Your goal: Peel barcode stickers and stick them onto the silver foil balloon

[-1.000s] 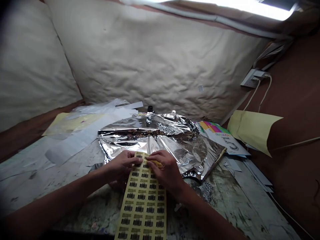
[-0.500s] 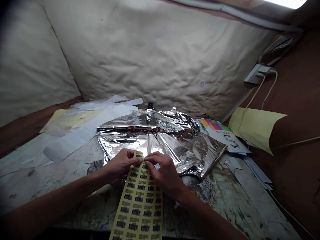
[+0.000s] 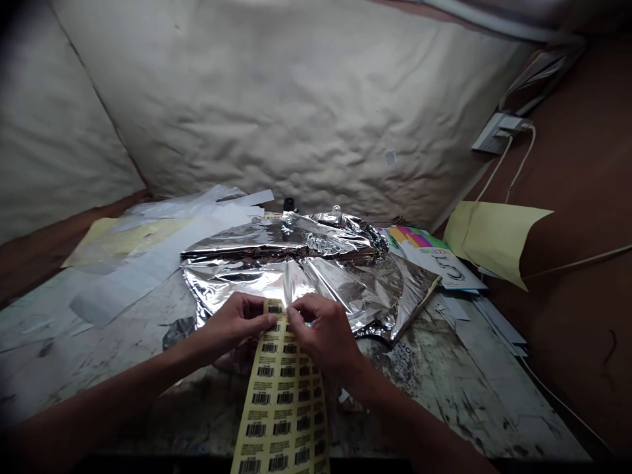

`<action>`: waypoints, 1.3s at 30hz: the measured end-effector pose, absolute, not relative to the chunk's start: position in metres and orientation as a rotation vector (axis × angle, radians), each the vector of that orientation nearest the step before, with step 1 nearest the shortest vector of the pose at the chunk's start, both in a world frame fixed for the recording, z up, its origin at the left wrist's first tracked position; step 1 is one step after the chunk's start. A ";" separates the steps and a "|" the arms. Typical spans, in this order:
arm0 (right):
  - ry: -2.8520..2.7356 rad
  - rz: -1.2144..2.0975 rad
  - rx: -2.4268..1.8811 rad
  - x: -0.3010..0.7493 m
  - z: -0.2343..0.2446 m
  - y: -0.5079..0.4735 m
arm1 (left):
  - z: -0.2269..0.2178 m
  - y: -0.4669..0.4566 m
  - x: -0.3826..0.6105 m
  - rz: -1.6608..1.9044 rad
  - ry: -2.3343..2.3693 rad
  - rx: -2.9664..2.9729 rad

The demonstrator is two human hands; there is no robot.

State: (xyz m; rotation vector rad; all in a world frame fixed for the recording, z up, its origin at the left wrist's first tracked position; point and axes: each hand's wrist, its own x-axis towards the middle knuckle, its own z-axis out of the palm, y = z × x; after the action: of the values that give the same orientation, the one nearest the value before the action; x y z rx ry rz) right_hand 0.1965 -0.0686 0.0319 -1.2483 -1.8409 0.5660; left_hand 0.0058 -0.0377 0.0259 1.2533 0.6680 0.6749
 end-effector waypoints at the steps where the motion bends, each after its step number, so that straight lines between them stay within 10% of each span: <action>1: -1.814 0.592 -1.258 0.197 0.031 -0.068 | 0.025 -0.038 0.006 0.669 0.663 1.254; 10: -1.615 0.694 -1.310 0.215 0.028 -0.056 | 0.020 -0.036 0.004 0.746 0.718 1.218; 19: -1.979 -0.134 -1.188 0.202 0.026 -0.069 | 0.017 -0.042 0.007 0.665 0.826 1.849; 39: -1.759 1.017 -1.019 0.232 0.044 -0.054 | 0.025 -0.042 0.005 0.441 0.518 1.807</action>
State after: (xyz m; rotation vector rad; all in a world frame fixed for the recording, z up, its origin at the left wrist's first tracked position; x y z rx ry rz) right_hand 0.2321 -0.0545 0.0436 -1.0187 -1.7589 1.0175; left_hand 0.0050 -0.0418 0.0252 1.8069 0.5185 0.4409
